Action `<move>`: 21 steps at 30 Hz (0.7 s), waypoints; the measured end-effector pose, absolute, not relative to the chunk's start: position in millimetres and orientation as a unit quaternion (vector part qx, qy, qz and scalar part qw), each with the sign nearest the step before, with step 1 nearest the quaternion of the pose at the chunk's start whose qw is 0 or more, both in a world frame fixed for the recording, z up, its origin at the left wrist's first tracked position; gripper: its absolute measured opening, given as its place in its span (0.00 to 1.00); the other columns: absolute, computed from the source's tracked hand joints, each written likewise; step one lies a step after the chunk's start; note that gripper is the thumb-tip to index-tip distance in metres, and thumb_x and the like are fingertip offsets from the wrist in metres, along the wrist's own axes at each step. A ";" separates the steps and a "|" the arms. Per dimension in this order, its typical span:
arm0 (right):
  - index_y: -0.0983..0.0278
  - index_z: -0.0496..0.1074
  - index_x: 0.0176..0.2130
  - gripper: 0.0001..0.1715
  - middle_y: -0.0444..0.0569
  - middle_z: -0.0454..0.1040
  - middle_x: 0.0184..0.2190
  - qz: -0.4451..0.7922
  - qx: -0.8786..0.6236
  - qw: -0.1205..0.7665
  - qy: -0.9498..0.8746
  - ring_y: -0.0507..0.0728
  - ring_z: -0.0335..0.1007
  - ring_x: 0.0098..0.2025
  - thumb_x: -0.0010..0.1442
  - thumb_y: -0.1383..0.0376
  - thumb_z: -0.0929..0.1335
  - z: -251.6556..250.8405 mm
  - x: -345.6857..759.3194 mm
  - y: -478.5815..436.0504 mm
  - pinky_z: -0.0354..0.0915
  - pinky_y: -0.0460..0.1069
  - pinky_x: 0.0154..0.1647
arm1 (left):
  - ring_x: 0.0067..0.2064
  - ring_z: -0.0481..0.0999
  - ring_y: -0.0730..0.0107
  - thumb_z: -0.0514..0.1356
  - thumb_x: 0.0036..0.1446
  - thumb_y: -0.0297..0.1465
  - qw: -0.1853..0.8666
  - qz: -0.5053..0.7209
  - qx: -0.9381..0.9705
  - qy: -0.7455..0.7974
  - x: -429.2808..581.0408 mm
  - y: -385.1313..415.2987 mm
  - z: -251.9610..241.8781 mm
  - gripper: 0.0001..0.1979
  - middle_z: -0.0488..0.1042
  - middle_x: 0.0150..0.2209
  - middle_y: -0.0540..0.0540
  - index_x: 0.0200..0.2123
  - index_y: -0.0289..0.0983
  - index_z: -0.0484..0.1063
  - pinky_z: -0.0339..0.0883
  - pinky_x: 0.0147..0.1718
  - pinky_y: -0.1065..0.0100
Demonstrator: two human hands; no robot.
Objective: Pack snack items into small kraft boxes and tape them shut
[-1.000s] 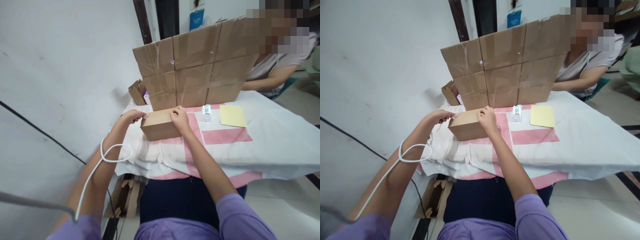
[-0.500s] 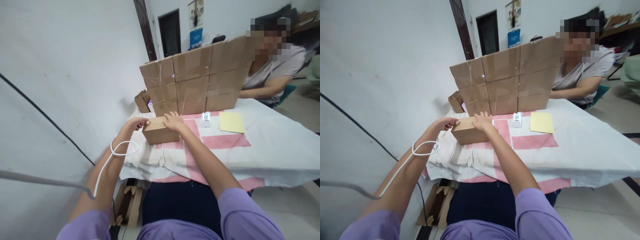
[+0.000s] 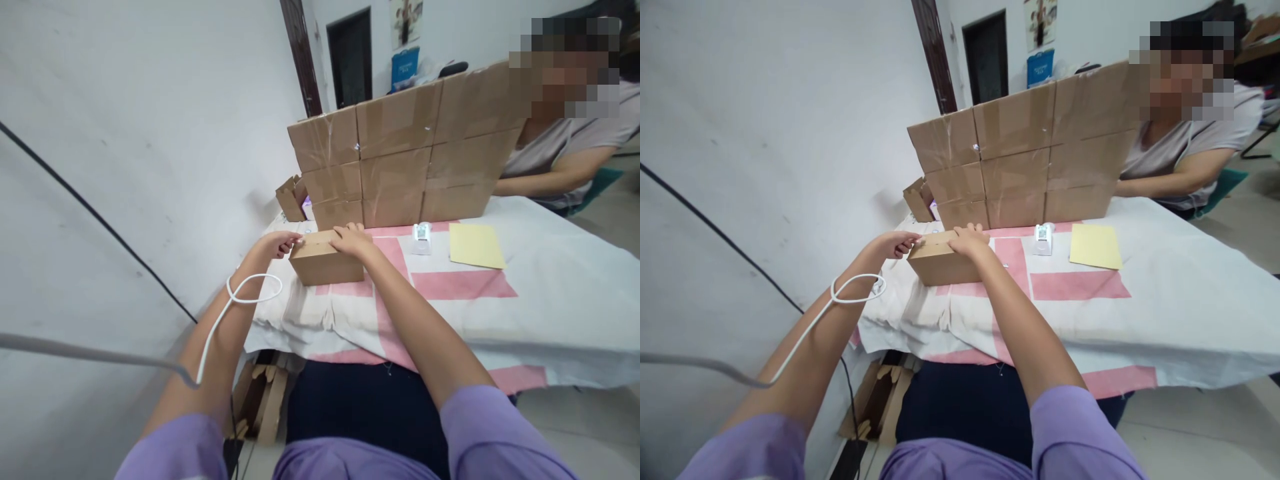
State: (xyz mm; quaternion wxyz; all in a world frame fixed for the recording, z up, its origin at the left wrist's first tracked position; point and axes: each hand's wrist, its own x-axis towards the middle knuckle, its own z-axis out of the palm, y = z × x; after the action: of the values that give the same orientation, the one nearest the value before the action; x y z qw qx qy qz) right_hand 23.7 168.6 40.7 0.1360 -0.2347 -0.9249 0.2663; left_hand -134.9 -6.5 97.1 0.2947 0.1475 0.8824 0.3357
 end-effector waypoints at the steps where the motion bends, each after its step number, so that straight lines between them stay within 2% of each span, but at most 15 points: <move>1: 0.57 0.67 0.66 0.38 0.63 0.61 0.66 0.261 -0.238 0.128 -0.927 0.78 0.48 0.68 0.60 0.50 0.67 43.4 27.0 165.9 0.55 0.76 0.60 | 0.36 0.75 0.72 0.61 0.64 0.41 0.304 0.332 0.146 0.881 -135.8 -5.4 96.6 0.15 0.76 0.41 0.46 0.47 0.36 0.72 0.74 0.33 0.67; 6: 0.55 0.62 0.69 0.39 0.59 0.59 0.68 0.222 -0.252 0.102 -0.937 0.74 0.48 0.69 0.63 0.48 0.62 53.5 37.9 155.4 0.56 0.70 0.62 | 0.40 0.76 0.69 0.61 0.64 0.41 0.339 0.307 0.131 0.879 -140.6 -1.4 92.9 0.17 0.75 0.45 0.44 0.50 0.36 0.72 0.76 0.37 0.63; 13: 0.54 0.62 0.68 0.37 0.56 0.61 0.66 0.196 -0.267 0.106 -0.938 0.70 0.51 0.68 0.64 0.47 0.60 53.5 38.9 151.6 0.58 0.66 0.63 | 0.49 0.76 0.62 0.61 0.64 0.41 0.317 0.273 0.127 0.900 -141.4 -3.1 91.0 0.20 0.73 0.53 0.41 0.54 0.37 0.70 0.75 0.47 0.54; 21: 0.53 0.62 0.68 0.37 0.56 0.61 0.66 0.197 -0.271 0.113 -0.935 0.71 0.50 0.68 0.64 0.48 0.60 50.0 36.2 152.5 0.59 0.67 0.62 | 0.46 0.76 0.64 0.61 0.64 0.42 0.297 0.241 0.143 0.913 -141.7 -7.2 90.6 0.19 0.74 0.50 0.42 0.53 0.36 0.71 0.76 0.43 0.57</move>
State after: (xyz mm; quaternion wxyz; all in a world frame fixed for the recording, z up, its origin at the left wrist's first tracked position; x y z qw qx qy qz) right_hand 36.2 152.5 50.0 0.1128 -0.2710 -0.9354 0.1971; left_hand -141.7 -7.2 90.6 0.2965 0.1427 0.9131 0.2406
